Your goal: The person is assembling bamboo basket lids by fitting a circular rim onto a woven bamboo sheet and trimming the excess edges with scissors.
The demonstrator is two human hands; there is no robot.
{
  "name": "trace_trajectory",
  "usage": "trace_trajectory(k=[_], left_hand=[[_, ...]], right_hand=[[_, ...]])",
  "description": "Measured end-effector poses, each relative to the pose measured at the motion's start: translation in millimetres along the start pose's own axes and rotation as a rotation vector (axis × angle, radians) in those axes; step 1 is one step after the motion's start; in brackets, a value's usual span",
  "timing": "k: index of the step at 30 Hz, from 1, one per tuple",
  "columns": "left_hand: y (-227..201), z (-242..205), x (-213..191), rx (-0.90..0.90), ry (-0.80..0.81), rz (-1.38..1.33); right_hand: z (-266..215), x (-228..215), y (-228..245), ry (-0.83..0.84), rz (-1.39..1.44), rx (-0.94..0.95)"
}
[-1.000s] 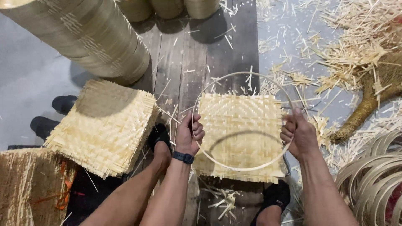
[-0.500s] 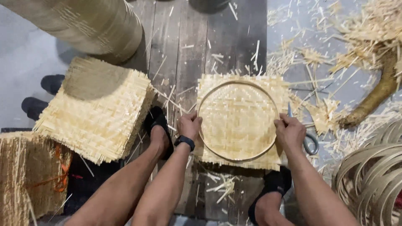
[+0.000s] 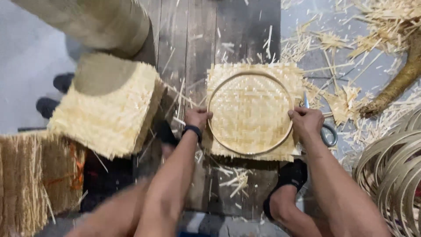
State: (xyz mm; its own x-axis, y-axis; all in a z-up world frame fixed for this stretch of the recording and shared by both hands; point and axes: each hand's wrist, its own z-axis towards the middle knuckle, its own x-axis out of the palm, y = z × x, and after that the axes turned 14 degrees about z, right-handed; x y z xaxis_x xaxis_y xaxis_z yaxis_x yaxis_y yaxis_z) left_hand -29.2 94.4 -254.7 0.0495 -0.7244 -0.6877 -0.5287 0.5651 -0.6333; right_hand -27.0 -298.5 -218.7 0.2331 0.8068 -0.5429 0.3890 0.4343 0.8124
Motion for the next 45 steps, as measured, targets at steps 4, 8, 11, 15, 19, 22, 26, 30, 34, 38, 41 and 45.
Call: trace_trajectory(k=[4, 8, 11, 15, 19, 22, 26, 30, 34, 38, 41, 45], left_hand=[[-10.2, 13.1, -9.3, -0.064, 0.138, 0.032], [8.8, 26.1, 4.6, -0.077, 0.202, -0.063], [29.2, 28.4, 17.1, -0.136, 0.238, -0.138], [35.4, 32.6, 25.0, -0.155, 0.257, -0.259], [27.1, 34.1, 19.2, -0.168, 0.271, -0.366], [37.1, 25.0, 20.9, -0.175, 0.276, -0.34], [28.7, 38.1, 18.2, -0.181, 0.304, -0.275], [-37.5, 44.0, 1.0, 0.037, 0.142, -0.005], [-77.8, 39.9, 21.9, 0.482, -0.207, 0.198], [-90.6, 47.8, 50.8, 0.329, -0.295, 0.161], [-87.8, 31.2, 46.6, 0.351, -0.331, 0.013], [-103.4, 28.5, 48.1, 0.35, -0.484, 0.073]], right_hand=[[5.3, 0.5, -6.1, 0.01, 0.056, -0.006], [6.4, -0.3, -8.5, 0.03, 0.026, 0.051], [10.9, 2.8, -17.9, 0.042, 0.036, 0.047], [10.4, -2.0, -26.1, 0.05, 0.004, -0.023], [25.3, 0.3, -29.9, 0.092, 0.024, -0.044], [23.9, -2.8, -55.4, 0.17, 0.096, -0.022], [37.6, -0.2, -68.4, 0.24, 0.317, 0.079], [46.1, 1.3, -11.1, 0.308, 0.263, 0.107], [4.9, 49.3, 139.3, 0.031, -0.108, -0.743], [31.3, 118.9, 171.8, 0.218, -0.095, -1.01], [45.4, 136.2, 168.2, 0.328, -0.115, -1.024], [48.5, 145.7, 167.8, 0.321, -0.069, -0.979]])
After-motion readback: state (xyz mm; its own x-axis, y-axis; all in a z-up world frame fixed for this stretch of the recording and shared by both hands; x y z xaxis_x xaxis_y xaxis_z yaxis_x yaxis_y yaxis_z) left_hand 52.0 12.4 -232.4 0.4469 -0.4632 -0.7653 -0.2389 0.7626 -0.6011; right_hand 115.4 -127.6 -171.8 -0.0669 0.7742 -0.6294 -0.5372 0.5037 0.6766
